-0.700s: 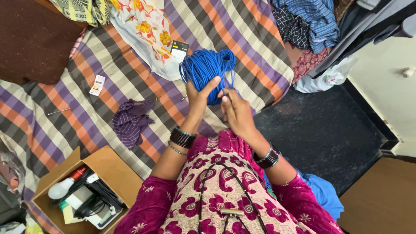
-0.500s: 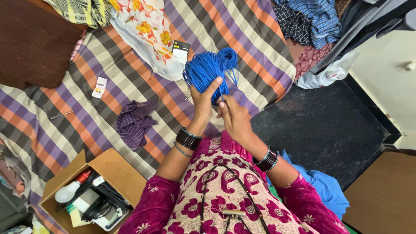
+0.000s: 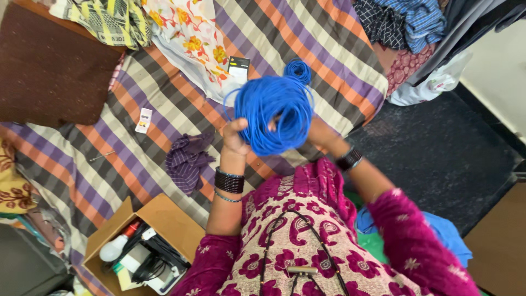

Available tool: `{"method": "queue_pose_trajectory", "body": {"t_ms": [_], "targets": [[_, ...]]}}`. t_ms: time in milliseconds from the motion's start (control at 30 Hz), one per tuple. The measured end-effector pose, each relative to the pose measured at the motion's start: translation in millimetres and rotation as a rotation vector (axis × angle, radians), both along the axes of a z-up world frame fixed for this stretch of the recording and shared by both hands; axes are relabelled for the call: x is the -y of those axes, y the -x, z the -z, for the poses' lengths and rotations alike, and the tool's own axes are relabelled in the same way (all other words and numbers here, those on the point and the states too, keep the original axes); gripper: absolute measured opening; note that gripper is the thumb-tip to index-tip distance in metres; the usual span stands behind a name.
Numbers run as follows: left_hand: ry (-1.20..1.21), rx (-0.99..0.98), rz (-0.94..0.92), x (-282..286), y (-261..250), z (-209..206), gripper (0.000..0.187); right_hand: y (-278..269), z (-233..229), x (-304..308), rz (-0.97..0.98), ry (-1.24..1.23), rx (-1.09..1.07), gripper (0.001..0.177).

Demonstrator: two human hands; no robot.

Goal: The person coils a long blue cable by hand into a neat bundle. They repeatedly wrap the cable around their left hand and adjust the loops to form a compact coil.

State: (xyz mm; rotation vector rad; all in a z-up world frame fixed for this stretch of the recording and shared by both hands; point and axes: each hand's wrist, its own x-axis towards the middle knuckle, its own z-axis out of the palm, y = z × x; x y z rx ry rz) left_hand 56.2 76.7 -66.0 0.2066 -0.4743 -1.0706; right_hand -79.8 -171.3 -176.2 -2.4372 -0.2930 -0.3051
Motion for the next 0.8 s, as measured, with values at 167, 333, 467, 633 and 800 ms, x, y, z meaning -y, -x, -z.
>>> {"method": "queue_pose_trajectory", "body": {"t_ms": [167, 333, 467, 633, 800], "targets": [[-0.484, 0.308, -0.068, -6, 16, -32, 0.083, -42, -69, 55, 0.052, 0.487, -0.111, 0.020], [-0.649, 0.634, -0.063, 10, 33, -54, 0.061, -66, -174, 68, -0.019, 0.663, 0.242, 0.033], [-0.631, 0.599, -0.131, 11, 30, -66, 0.059, -60, -223, 59, 0.140, 0.632, -0.081, 0.037], [-0.749, 0.629, -0.352, 27, 33, -58, 0.045, -28, -268, 28, 0.183, 0.203, -0.278, 0.038], [-0.829, 0.414, -0.626, 51, 30, -29, 0.038, 19, -275, -28, 0.185, 0.154, -0.269, 0.025]]}}
